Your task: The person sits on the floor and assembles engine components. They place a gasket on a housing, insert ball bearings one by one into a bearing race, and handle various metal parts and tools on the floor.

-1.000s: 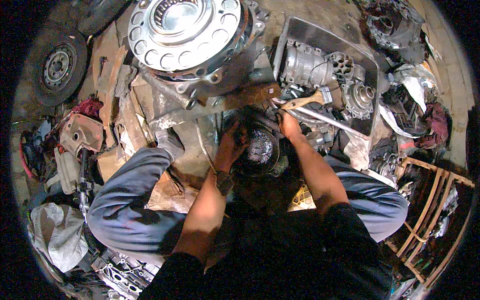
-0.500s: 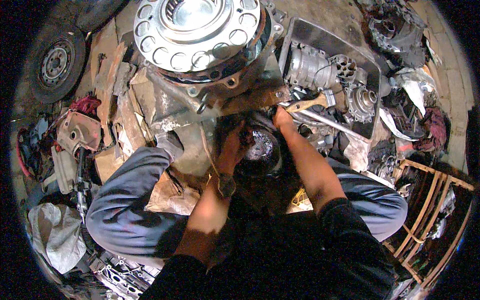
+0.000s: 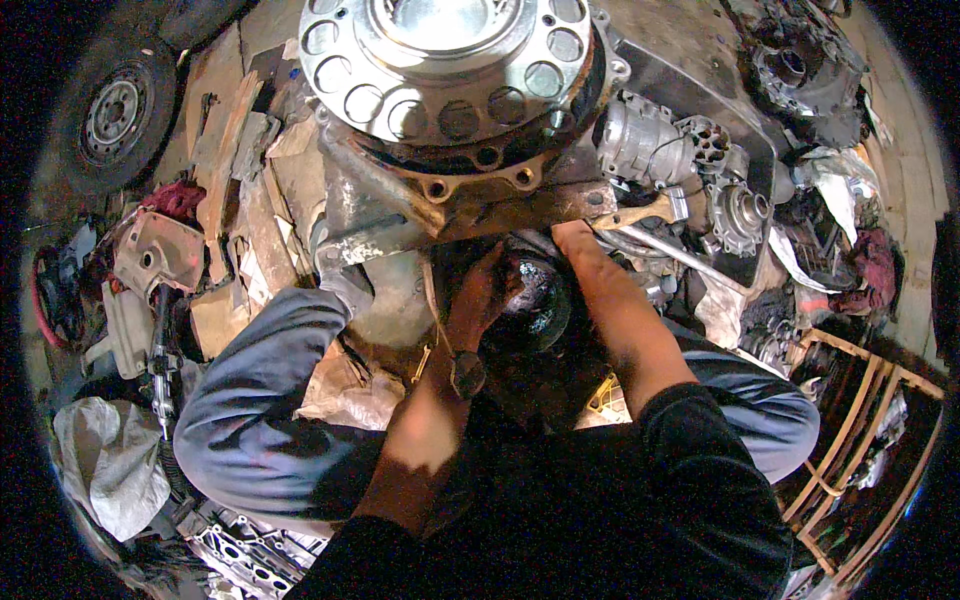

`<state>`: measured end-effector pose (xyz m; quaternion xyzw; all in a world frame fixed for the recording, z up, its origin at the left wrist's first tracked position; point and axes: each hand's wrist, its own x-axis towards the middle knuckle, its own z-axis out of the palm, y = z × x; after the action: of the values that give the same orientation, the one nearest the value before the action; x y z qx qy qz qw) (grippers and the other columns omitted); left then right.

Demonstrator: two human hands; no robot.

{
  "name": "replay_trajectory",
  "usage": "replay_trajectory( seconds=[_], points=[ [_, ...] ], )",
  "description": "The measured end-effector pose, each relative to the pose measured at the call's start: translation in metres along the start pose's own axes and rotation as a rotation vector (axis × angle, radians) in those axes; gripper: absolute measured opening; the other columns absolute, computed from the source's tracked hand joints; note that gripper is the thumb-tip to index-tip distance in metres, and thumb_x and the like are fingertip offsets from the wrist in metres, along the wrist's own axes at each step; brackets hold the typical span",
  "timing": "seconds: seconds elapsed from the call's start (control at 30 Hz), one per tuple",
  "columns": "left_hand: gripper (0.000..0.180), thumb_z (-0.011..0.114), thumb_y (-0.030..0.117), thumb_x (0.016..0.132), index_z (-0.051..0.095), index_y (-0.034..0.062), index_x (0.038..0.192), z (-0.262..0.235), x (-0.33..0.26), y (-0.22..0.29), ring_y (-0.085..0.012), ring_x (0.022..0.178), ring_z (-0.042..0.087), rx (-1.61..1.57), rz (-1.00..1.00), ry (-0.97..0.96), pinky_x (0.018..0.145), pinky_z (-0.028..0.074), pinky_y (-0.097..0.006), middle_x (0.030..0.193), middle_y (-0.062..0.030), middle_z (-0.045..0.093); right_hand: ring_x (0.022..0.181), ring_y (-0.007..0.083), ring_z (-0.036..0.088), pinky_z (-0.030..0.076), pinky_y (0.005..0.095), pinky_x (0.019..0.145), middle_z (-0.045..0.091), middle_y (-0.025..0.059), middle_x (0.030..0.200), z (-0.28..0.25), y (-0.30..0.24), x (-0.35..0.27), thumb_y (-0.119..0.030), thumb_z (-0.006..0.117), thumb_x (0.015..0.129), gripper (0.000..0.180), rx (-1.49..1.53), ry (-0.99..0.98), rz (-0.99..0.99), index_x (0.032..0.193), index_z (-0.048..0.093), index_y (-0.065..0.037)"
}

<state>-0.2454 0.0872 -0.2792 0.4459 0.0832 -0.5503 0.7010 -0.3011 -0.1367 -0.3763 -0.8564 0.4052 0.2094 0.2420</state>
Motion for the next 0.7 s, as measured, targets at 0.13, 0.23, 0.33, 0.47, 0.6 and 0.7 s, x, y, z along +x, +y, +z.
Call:
replay_trajectory(
  seconds=[0.13, 0.23, 0.33, 0.47, 0.6, 0.7],
  points=[
    [0.040, 0.051, 0.045, 0.103, 0.062, 0.0077, 0.096, -0.003, 0.003, 0.007, -0.0194, 0.074, 0.057, -0.293, -0.164, -0.014, 0.072, 0.051, -0.035, 0.081, -0.0041, 0.061, 0.105, 0.0433, 0.065, 0.053, 0.0531, 0.090, 0.064, 0.0305, 0.116, -0.005, -0.001, 0.000, -0.021, 0.055, 0.094, 0.034, -0.003, -0.015, -0.019, 0.120, 0.058, 0.000],
    [0.046, 0.046, 0.050, 0.104, 0.062, 0.0074, 0.103, 0.001, -0.002, 0.009, -0.0221, 0.079, 0.057, -0.308, -0.060, -0.036, 0.076, 0.052, -0.038, 0.089, -0.0064, 0.062, 0.106, 0.0435, 0.065, 0.052, 0.0529, 0.090, 0.064, 0.0305, 0.117, -0.006, 0.004, -0.002, -0.021, 0.057, 0.093, 0.035, 0.001, -0.024, -0.031, 0.121, 0.058, 0.000],
    [0.051, 0.041, 0.052, 0.105, 0.061, 0.0059, 0.107, -0.007, 0.009, 0.004, -0.0256, 0.089, 0.060, -0.555, -0.099, -0.199, 0.087, 0.053, -0.044, 0.095, -0.0093, 0.064, 0.107, 0.0438, 0.064, 0.052, 0.0528, 0.090, 0.063, 0.0306, 0.117, -0.006, 0.009, -0.006, -0.022, 0.058, 0.092, 0.036, -0.001, -0.027, -0.046, 0.122, 0.057, 0.000],
    [0.052, 0.039, 0.050, 0.106, 0.059, 0.0025, 0.117, -0.013, 0.012, -0.005, -0.0309, 0.100, 0.064, -0.618, -0.147, -0.147, 0.099, 0.051, -0.050, 0.103, -0.0143, 0.067, 0.107, 0.0441, 0.064, 0.052, 0.0525, 0.091, 0.063, 0.0307, 0.117, -0.009, 0.015, -0.013, -0.022, 0.060, 0.092, 0.038, 0.001, -0.027, -0.064, 0.123, 0.056, 0.000],
    [0.055, 0.040, 0.049, 0.105, 0.057, -0.0010, 0.121, -0.029, 0.018, -0.005, -0.0352, 0.104, 0.065, 0.101, 0.234, -0.222, 0.103, 0.051, -0.049, 0.109, -0.0183, 0.068, 0.108, 0.0444, 0.063, 0.051, 0.0523, 0.091, 0.063, 0.0308, 0.118, -0.015, 0.006, -0.025, -0.022, 0.062, 0.091, 0.040, 0.004, -0.022, -0.133, 0.124, 0.056, 0.000],
    [0.056, 0.041, 0.049, 0.105, 0.057, -0.0026, 0.119, -0.026, 0.020, 0.003, -0.0366, 0.106, 0.065, -0.226, 0.140, -0.160, 0.103, 0.051, -0.048, 0.109, -0.0196, 0.068, 0.109, 0.0446, 0.062, 0.051, 0.0521, 0.092, 0.062, 0.0308, 0.118, -0.020, 0.017, -0.045, -0.022, 0.063, 0.090, 0.041, 0.000, 0.014, -0.153, 0.125, 0.055, 0.000]
  ],
)
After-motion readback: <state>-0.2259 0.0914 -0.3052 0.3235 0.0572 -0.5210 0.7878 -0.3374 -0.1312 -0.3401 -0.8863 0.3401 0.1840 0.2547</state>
